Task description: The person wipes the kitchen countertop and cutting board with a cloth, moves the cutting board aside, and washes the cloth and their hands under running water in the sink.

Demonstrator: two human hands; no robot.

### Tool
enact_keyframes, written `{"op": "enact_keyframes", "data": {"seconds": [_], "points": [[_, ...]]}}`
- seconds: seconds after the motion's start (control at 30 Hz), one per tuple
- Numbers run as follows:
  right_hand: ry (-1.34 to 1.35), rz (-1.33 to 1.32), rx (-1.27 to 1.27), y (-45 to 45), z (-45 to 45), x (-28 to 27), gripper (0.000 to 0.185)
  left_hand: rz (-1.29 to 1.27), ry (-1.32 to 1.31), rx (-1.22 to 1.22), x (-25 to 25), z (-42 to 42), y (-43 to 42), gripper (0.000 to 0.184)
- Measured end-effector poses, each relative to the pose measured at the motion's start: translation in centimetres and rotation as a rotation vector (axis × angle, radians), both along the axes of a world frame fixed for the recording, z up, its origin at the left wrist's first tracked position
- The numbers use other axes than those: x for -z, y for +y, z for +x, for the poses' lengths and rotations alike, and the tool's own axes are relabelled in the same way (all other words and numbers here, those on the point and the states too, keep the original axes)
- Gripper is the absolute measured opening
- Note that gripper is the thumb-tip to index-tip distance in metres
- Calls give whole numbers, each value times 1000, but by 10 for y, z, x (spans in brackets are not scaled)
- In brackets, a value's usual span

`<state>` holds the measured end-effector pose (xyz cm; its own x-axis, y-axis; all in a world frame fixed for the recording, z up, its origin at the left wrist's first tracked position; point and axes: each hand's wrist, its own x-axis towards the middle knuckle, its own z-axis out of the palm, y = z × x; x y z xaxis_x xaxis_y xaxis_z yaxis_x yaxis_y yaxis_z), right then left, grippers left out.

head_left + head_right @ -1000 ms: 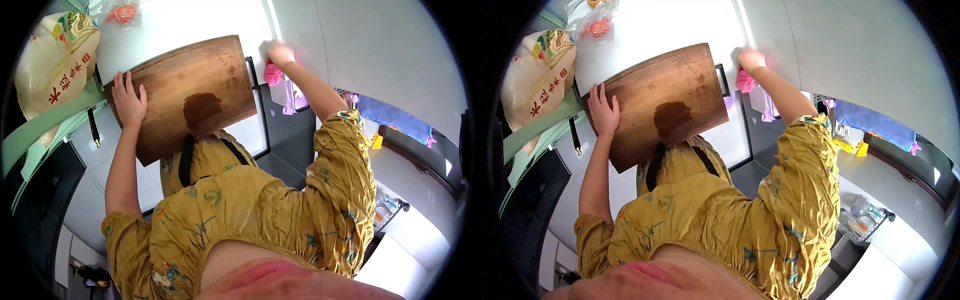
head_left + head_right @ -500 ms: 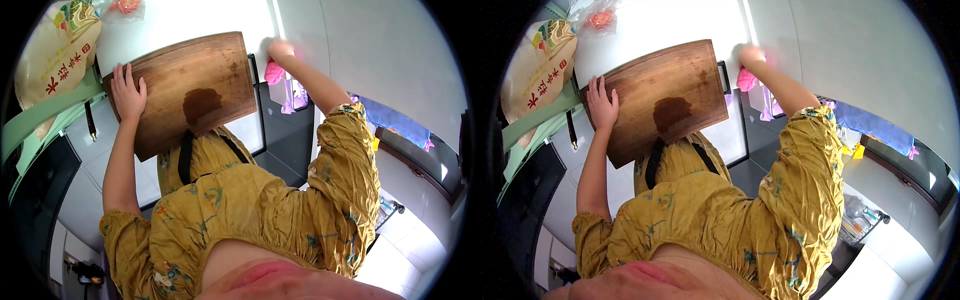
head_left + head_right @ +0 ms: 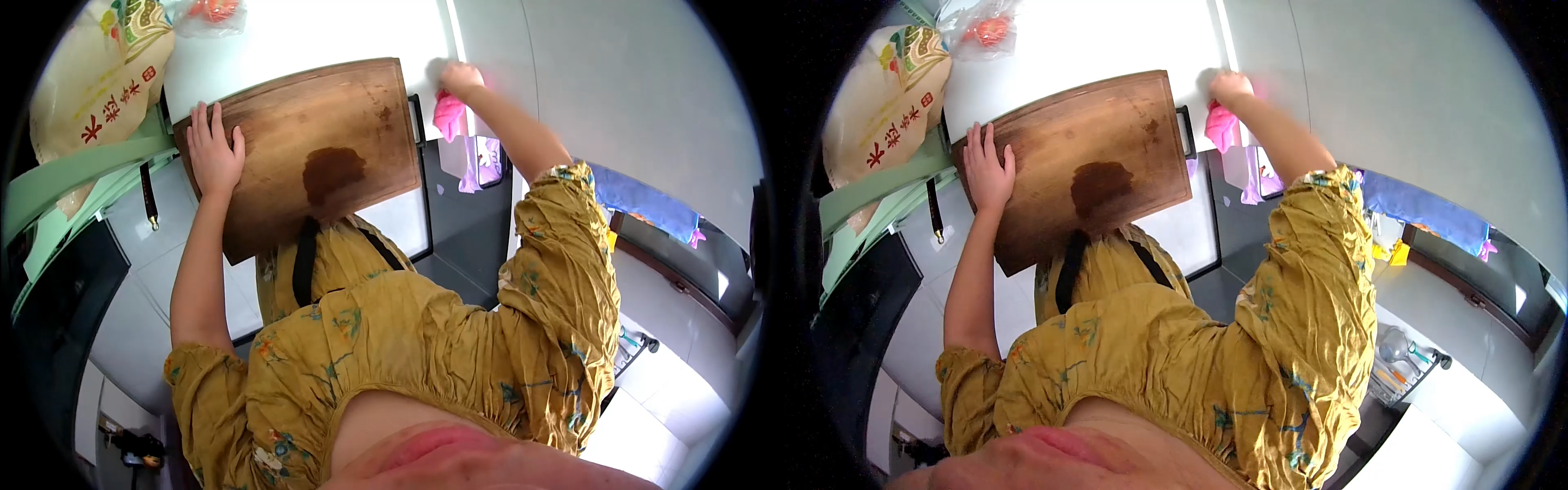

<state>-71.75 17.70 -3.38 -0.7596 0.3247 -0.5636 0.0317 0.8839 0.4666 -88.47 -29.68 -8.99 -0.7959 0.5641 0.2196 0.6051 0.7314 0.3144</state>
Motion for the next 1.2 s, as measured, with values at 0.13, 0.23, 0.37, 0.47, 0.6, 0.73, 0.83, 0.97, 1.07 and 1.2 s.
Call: {"op": "enact_keyframes", "data": {"seconds": [0.13,0.23,0.37,0.47,0.6,0.73,0.83,0.97,1.07,1.2], "points": [[-146,2,23,-24,19,-8,22,-1,2,-7,2,1,-3,52],[-134,54,29,-18,12,2,21,22,-11,-7,1,2,-3,52],[-148,84,45,-16,-13,7,21,-11,-28,-29,0,1,-2,52],[-220,28,105,-12,-18,1,21,-6,-42,-23,0,1,-3,52],[-215,58,95,-21,-12,-3,23,4,-31,-22,1,-1,-3,52],[-193,92,86,-15,-23,10,24,-5,-27,-28,-1,0,-1,52],[-239,62,141,-16,-31,8,23,-8,-38,-26,0,0,-4,53],[-234,23,224,-16,-27,-6,20,-1,-51,-24,1,0,-4,53],[-238,21,272,-24,-35,-12,20,10,-46,-25,1,1,-4,54],[-164,55,264,-14,-29,9,20,19,-52,-24,-1,0,-3,54]]}}
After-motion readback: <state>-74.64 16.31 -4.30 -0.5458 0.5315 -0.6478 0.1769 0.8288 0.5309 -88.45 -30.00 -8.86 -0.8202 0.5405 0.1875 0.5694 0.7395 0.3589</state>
